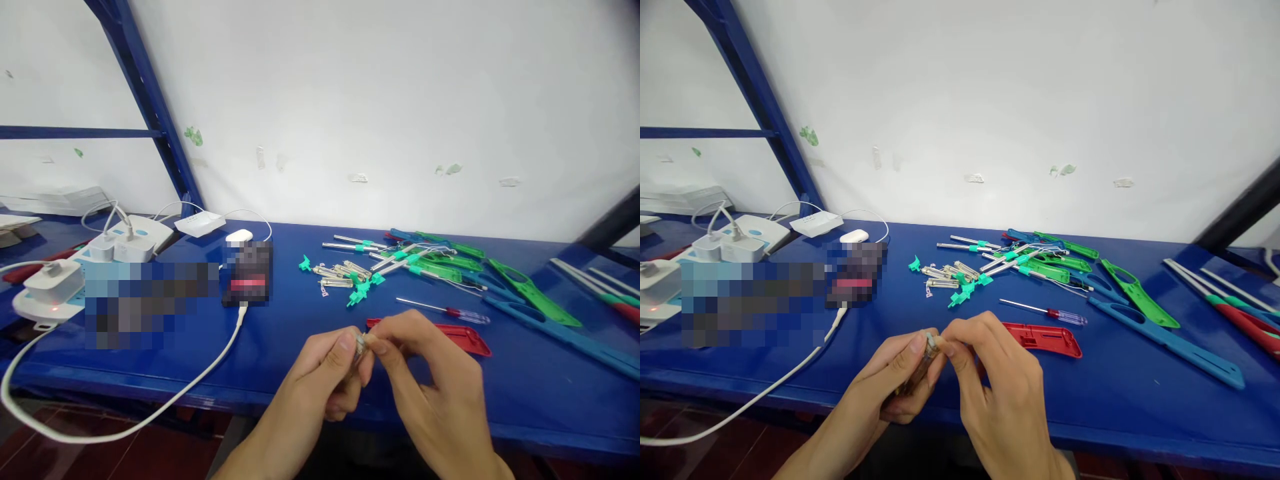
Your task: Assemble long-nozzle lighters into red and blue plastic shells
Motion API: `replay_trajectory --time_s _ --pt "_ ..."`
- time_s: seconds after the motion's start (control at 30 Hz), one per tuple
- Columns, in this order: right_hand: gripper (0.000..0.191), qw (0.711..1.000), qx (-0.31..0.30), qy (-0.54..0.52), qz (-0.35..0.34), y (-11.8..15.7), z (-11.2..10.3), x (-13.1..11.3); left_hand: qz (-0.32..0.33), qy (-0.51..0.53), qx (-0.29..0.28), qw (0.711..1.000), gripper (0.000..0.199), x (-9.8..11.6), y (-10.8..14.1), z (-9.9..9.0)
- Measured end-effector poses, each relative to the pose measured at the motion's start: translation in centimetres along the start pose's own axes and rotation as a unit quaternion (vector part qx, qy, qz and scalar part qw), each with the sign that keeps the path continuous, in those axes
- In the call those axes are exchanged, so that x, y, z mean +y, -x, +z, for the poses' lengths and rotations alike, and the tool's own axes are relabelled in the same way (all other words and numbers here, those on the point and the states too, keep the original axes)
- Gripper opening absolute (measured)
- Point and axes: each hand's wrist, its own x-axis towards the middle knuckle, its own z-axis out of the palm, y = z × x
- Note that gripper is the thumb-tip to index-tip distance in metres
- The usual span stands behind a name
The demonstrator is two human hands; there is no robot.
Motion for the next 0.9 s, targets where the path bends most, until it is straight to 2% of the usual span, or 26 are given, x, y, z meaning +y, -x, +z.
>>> replay_trajectory --time_s 0.47,0.77,0.9 --pt "0.021 0.992 0.055 0.08 -0.082 0.56 -0.12 0.04 0.015 0.001 0.0 1.0 0.044 -0.35 -0.03 -0.16" --pt "0.021 0.997 0.005 0.064 -0.041 0.45 -0.09 0.03 0.003 -0.018 0.011 1.0 0.045 -0.1 0.14 0.07" --pt "0.022 0.997 -0.004 0.054 -0.051 0.12 -0.1 0.01 -0.006 -0.008 -0.015 1.0 0.047 0.15 0.18 -0.06"
